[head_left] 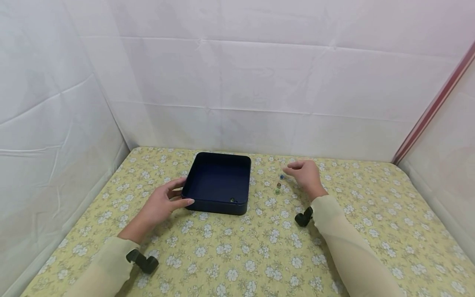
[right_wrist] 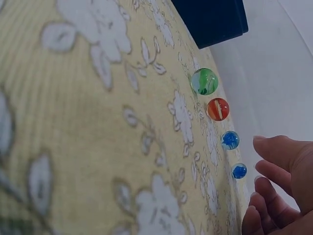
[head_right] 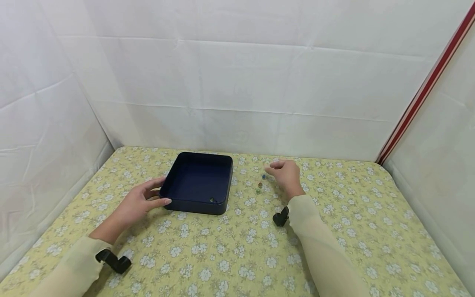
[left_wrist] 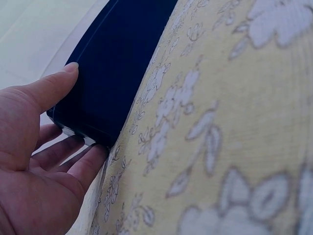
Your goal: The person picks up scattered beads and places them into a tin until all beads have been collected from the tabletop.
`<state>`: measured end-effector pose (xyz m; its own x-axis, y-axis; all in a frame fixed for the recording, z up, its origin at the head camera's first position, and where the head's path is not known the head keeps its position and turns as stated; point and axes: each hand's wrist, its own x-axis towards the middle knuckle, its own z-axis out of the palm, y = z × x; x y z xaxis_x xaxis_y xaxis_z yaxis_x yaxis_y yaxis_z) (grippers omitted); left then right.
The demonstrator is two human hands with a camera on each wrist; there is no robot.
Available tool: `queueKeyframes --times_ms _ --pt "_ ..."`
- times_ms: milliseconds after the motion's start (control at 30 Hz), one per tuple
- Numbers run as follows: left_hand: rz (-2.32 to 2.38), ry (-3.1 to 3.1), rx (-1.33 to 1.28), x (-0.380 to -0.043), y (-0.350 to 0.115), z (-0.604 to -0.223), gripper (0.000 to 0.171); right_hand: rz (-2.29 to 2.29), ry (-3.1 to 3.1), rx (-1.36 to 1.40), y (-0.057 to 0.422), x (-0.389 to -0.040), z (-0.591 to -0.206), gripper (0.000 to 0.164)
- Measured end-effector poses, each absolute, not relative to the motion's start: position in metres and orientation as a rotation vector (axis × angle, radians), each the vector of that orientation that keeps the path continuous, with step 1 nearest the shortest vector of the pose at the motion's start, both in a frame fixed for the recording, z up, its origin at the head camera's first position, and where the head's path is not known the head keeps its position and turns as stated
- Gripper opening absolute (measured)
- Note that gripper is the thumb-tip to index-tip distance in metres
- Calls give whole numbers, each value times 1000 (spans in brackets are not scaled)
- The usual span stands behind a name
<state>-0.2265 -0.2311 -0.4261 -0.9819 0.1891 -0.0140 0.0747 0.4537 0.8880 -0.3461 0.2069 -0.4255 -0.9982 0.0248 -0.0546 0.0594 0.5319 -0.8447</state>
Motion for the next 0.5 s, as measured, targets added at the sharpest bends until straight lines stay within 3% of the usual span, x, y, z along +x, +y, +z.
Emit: queueKeyframes --times_ms 500 --pt "1549 2595 223 -226 -230 -425 84 -1366 2778 107 208 -354 -431 33"
